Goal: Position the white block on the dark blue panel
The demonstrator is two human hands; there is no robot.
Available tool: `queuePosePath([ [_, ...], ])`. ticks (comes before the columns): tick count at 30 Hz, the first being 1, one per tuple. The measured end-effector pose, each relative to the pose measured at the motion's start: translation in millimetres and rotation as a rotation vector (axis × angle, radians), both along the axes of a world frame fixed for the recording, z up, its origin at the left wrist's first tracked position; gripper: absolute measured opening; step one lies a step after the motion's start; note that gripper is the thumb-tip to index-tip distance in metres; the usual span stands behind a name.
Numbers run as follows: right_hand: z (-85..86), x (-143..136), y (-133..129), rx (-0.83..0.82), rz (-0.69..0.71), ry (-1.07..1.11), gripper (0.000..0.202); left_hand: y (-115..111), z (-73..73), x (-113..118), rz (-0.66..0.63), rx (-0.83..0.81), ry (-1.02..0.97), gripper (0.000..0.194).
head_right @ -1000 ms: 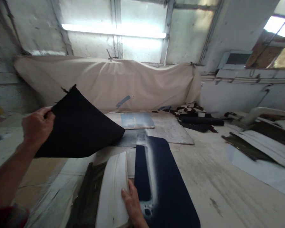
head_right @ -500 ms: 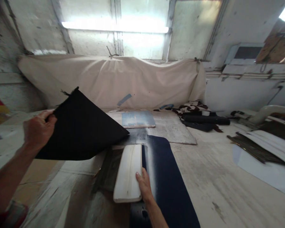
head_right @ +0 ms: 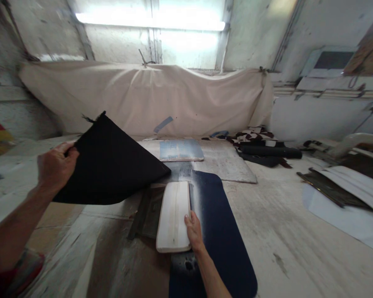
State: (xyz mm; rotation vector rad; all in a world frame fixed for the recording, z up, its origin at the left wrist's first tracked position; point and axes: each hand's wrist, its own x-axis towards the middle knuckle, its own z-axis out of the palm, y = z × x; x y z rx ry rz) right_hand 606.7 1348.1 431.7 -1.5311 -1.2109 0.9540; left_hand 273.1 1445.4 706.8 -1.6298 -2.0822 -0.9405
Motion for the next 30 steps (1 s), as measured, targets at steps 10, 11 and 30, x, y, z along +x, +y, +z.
queuePosePath([
  [10,5.6,36.8,11.9,-0.134,0.09,-0.39,0.018,4.4,-13.4,8.0,-0.057,0.002,-0.023,0.037],
  [11,5.8,38.0,13.4,-0.148,0.088,-0.421,0.019,4.6,-13.8,9.1,-0.059,0.0,-0.021,0.037],
  [30,9.1,-21.1,-1.4,0.031,0.306,-0.881,0.034,-13.2,-16.6,2.2,-0.153,-0.036,-0.029,0.039],
])
